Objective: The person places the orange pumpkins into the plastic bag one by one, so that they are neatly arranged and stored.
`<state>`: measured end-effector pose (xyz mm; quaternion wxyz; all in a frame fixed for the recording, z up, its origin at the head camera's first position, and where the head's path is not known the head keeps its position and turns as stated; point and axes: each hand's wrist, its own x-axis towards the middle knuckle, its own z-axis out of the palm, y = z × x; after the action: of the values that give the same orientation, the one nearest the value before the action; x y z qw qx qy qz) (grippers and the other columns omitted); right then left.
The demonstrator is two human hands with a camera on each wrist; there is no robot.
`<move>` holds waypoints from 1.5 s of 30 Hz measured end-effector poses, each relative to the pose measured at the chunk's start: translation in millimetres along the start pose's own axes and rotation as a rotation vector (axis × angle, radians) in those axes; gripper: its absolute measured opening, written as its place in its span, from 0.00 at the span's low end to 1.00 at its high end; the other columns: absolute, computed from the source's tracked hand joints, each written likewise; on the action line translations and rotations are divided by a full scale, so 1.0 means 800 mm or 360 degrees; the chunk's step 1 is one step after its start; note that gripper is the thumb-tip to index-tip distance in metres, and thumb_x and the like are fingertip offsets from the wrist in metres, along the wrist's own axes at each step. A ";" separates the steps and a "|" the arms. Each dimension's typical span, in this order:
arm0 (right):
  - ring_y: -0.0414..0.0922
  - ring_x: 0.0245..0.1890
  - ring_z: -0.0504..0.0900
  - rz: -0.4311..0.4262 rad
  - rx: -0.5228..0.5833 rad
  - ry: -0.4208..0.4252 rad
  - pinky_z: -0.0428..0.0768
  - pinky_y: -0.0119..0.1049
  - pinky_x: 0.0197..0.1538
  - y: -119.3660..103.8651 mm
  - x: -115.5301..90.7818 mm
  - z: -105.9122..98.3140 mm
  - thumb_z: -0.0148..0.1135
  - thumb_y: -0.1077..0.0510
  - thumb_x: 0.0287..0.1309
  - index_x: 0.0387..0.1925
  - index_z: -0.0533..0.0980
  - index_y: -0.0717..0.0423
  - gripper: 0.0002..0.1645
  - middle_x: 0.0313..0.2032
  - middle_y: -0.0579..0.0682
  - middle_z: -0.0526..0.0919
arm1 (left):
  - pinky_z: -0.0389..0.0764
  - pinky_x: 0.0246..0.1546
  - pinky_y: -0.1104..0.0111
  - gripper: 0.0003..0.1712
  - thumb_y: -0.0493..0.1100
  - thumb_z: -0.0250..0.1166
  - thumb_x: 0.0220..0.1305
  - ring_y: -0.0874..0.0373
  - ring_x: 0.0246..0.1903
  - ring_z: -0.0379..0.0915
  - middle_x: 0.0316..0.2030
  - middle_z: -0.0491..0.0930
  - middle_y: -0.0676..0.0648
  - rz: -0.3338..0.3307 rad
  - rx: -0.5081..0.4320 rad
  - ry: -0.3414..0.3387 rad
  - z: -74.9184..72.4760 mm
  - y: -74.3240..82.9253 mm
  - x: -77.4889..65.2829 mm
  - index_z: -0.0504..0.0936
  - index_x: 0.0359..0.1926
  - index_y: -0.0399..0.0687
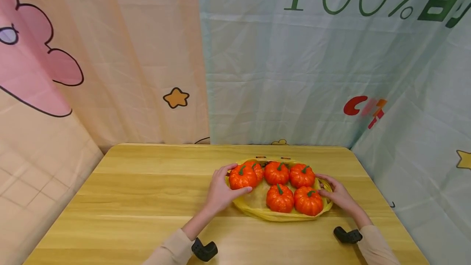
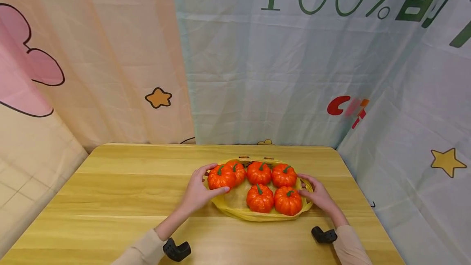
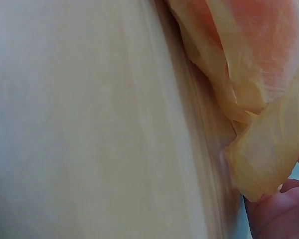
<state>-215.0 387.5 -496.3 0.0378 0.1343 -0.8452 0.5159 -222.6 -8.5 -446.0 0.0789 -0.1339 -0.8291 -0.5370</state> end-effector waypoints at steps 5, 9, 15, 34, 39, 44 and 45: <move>0.25 0.47 0.71 0.0012 0.0019 -0.0001 0.71 0.16 0.47 0.000 0.002 -0.001 0.60 0.66 0.60 0.62 0.63 0.75 0.31 0.51 0.19 0.68 | 0.73 0.54 0.49 0.45 0.57 0.79 0.39 0.49 0.56 0.67 0.57 0.74 0.45 0.0014 0.0029 -0.0050 0.015 0.001 -0.004 0.74 0.60 0.50; 0.25 0.46 0.71 0.0000 0.0015 0.0010 0.70 0.16 0.46 0.000 0.004 -0.001 0.60 0.67 0.60 0.62 0.63 0.75 0.31 0.51 0.19 0.68 | 0.73 0.55 0.49 0.45 0.58 0.79 0.39 0.48 0.56 0.67 0.56 0.74 0.45 0.0013 0.0069 -0.0083 0.025 -0.001 -0.008 0.73 0.60 0.51; 0.25 0.45 0.71 0.0026 0.0022 -0.0005 0.70 0.16 0.46 0.001 0.002 -0.001 0.60 0.66 0.60 0.62 0.63 0.75 0.32 0.51 0.19 0.68 | 0.71 0.56 0.47 0.46 0.57 0.79 0.40 0.47 0.57 0.68 0.57 0.75 0.46 0.0036 0.0100 -0.0086 0.033 -0.008 -0.017 0.72 0.61 0.50; 0.22 0.47 0.70 0.0085 0.0051 0.0007 0.71 0.16 0.47 0.005 0.001 0.000 0.60 0.66 0.60 0.63 0.62 0.75 0.32 0.51 0.19 0.67 | 0.67 0.57 0.47 0.45 0.53 0.80 0.37 0.47 0.57 0.68 0.56 0.76 0.46 0.0150 0.0289 -0.0109 0.040 -0.016 -0.027 0.74 0.59 0.49; 0.23 0.46 0.70 0.0092 0.0037 0.0014 0.71 0.16 0.47 0.005 0.001 0.000 0.60 0.65 0.60 0.63 0.63 0.73 0.32 0.51 0.20 0.67 | 0.65 0.59 0.46 0.45 0.53 0.80 0.37 0.47 0.58 0.67 0.57 0.76 0.45 0.0130 0.0272 -0.0142 0.043 -0.018 -0.029 0.73 0.59 0.50; 0.24 0.46 0.70 0.0084 0.0027 0.0010 0.71 0.17 0.47 0.005 0.001 0.000 0.60 0.65 0.60 0.63 0.63 0.73 0.32 0.51 0.20 0.67 | 0.63 0.60 0.45 0.45 0.53 0.80 0.37 0.46 0.58 0.67 0.57 0.75 0.44 0.0125 0.0270 -0.0159 0.045 -0.018 -0.030 0.73 0.59 0.50; 0.24 0.46 0.70 0.0077 0.0028 0.0010 0.71 0.17 0.47 0.005 0.001 0.000 0.60 0.65 0.60 0.63 0.63 0.74 0.32 0.51 0.20 0.67 | 0.63 0.60 0.45 0.44 0.53 0.80 0.37 0.46 0.58 0.67 0.58 0.75 0.44 0.0126 0.0271 -0.0159 0.045 -0.019 -0.030 0.74 0.59 0.50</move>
<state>-217.0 388.7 -499.8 0.0269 0.1126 -0.8434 0.5247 -203.6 15.0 -480.4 0.0697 -0.1861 -0.8687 -0.4537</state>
